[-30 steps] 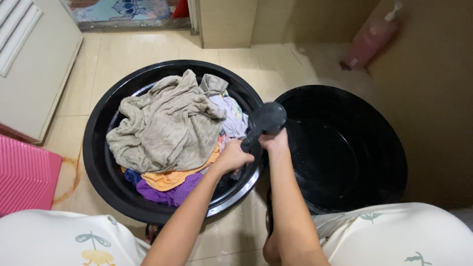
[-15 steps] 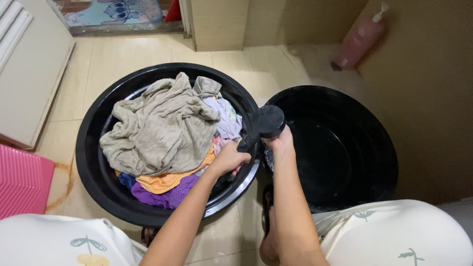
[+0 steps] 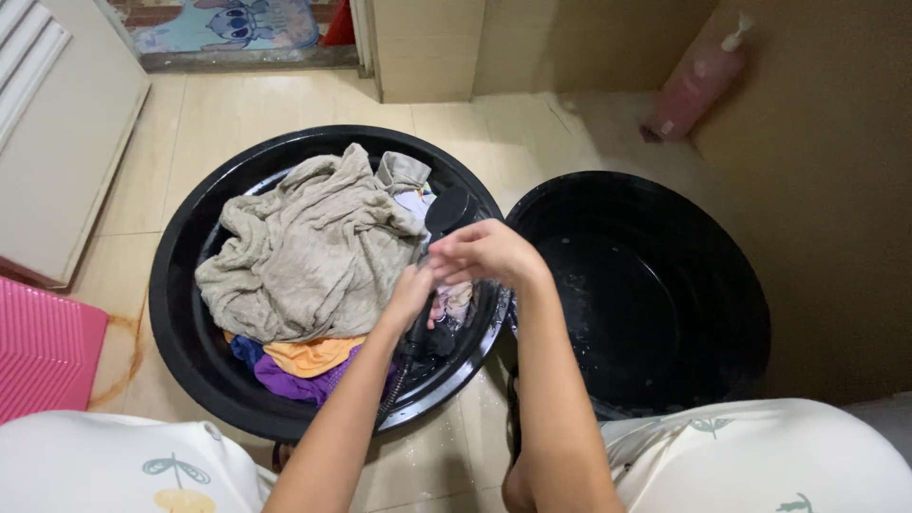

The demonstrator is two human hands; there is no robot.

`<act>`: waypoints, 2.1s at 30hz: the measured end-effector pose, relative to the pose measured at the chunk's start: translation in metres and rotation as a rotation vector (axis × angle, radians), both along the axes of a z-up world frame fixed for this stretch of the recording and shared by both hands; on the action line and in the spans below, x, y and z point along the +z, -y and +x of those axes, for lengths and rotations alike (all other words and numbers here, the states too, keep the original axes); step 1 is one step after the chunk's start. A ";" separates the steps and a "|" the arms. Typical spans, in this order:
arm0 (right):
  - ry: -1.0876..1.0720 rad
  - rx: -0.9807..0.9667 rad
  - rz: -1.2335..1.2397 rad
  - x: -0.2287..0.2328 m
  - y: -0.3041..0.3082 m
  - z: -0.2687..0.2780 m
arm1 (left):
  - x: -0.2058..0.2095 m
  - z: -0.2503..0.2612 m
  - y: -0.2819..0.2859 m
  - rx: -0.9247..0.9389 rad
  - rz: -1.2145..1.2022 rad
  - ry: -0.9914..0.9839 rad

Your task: The person washes clothes in a black basin by hand, using a shower head to spray water onto the garments while turning and pressing them.

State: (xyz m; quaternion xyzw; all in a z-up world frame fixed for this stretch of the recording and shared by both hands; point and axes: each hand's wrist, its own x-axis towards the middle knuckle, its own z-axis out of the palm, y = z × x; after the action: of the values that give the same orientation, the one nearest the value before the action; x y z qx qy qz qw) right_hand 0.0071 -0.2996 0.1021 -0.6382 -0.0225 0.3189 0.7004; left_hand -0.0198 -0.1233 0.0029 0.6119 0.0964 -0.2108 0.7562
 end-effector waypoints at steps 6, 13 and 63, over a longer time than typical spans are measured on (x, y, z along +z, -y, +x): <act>0.162 -0.411 -0.348 -0.022 0.017 0.012 | -0.015 0.005 -0.001 0.031 0.085 0.076; 0.093 -0.688 -0.315 -0.137 0.058 0.026 | 0.004 -0.002 0.010 -0.024 0.242 0.173; -0.065 -1.144 0.991 -0.151 0.137 0.026 | 0.063 -0.037 0.069 0.230 0.162 0.569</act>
State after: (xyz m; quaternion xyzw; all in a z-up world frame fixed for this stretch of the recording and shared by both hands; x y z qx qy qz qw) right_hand 0.0333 -0.4368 -0.0492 -0.1512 0.1919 -0.1229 0.9619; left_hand -0.0566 -0.1925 0.0663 0.6894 -0.0338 0.0640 0.7207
